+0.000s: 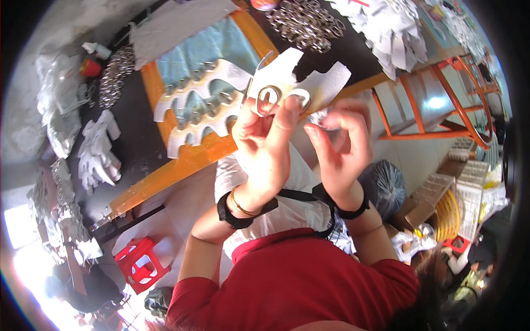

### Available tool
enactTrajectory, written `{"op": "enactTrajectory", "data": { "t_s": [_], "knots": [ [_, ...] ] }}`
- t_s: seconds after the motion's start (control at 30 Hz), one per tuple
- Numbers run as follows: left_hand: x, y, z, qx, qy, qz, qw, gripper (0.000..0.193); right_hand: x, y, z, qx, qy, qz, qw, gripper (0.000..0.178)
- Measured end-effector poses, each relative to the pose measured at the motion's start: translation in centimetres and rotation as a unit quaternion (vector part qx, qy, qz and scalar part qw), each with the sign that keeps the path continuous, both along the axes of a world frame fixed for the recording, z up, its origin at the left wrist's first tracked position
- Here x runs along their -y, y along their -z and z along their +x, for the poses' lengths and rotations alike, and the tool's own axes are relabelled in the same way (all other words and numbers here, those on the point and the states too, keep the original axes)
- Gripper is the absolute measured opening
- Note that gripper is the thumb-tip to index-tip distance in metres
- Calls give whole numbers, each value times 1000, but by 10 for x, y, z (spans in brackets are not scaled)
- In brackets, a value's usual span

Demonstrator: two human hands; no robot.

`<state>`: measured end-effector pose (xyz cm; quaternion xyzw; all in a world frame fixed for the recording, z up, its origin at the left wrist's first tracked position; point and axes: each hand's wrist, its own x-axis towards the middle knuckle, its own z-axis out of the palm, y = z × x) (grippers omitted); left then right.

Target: Attaching metal eyelets to shoe upper components and applying adhesive.

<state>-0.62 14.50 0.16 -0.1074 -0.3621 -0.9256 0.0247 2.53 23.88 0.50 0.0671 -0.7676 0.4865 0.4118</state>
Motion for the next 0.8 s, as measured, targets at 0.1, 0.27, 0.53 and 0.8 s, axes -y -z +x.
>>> {"op": "enactTrajectory", "data": {
  "t_s": [0.1, 0.27, 0.53, 0.8],
  "knots": [
    [14, -13, 3, -27, -34, -21, 999, 19, 16, 3, -21, -33, -160, -170, 972, 48],
    [38, -13, 10, -47, -88, -29, 995, 18, 39, -20, -18, 179, -391, -508, 746, 53],
    [80, -23, 15, -6, 16, -15, 1000, 11, 48, -25, -18, 175, -336, -307, 873, 20],
    [116, -20, 13, 186, 307, 17, 933, 13, 32, -27, -32, 341, -493, -293, 745, 18]
  ]
}}
